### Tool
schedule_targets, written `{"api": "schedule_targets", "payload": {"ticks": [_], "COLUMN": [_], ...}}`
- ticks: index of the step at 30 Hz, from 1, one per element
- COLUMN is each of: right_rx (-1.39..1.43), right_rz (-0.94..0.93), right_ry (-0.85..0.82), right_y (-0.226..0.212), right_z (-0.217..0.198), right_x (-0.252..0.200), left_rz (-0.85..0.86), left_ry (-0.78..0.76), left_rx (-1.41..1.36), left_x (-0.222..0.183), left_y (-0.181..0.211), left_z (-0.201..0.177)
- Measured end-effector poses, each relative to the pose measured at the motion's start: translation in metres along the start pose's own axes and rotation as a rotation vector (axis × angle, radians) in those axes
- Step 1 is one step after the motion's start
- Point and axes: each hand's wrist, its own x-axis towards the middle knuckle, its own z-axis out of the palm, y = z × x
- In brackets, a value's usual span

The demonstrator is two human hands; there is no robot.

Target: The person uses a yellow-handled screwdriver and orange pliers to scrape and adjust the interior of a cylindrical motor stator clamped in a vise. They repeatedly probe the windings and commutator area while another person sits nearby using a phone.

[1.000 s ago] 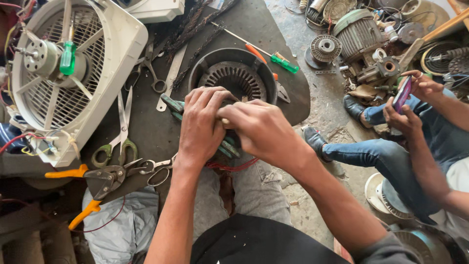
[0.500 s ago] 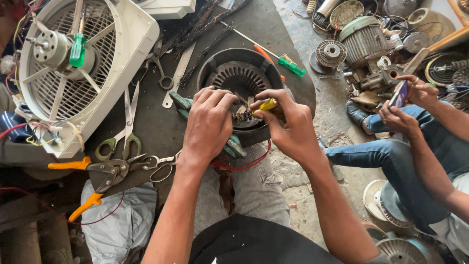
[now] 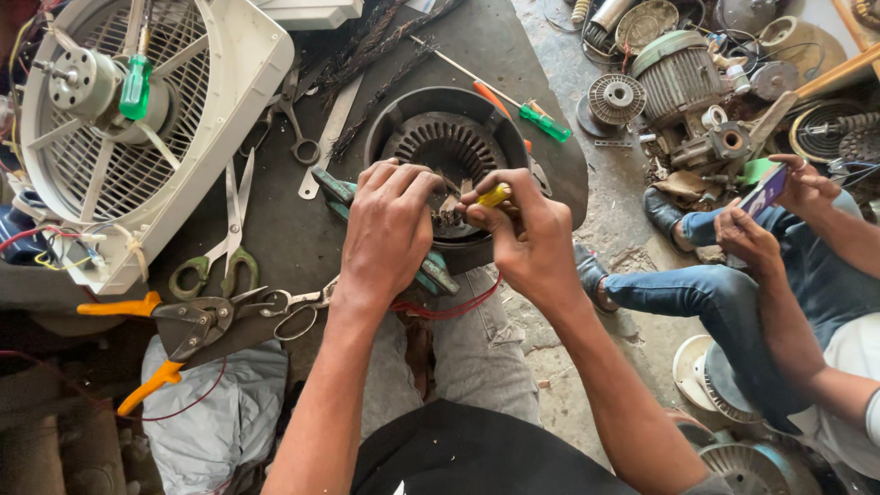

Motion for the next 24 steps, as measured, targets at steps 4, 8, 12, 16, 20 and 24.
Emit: {"api": "schedule_targets", "payload": {"ticks": [4,8,12,16,20,24], "right_rx": [-0.159,-0.187,-0.248,-0.204,-0.209,-0.134], "right_rz": [-0.180,-0.203,-0.294,-0.256,-0.177,-0.132], "right_ry": [-0.108,-0.222,-0.288,-0.120,-0.083,-0.126], "right_y": [-0.006,-0.009,-0.018,-0.033,-0.030,-0.016], "right_z": [0.004,-0.003,-0.008,-0.015,-0.025,-0.017], "right_x": [0.001,0.016,0.016,0.009,0.008,0.005], "left_rz": [-0.015,0.001,-0.012,-0.023,-0.034,-0.033], "left_ry": [-0.010,0.016,0.001,0.001,-0.022,-0.021], "left_rx": [-0.017,0.027,-0.004,0.019,0.028,0.014], "left_x": [-0.002,-0.002,-0.004,-0.003,-0.006,-0.004], "left_y": [0.001,0.000,-0.001,-0.004,-0.003,-0.001], "left_z": [0.001,0.000,0.002,0.003,0.001,0.000]}}
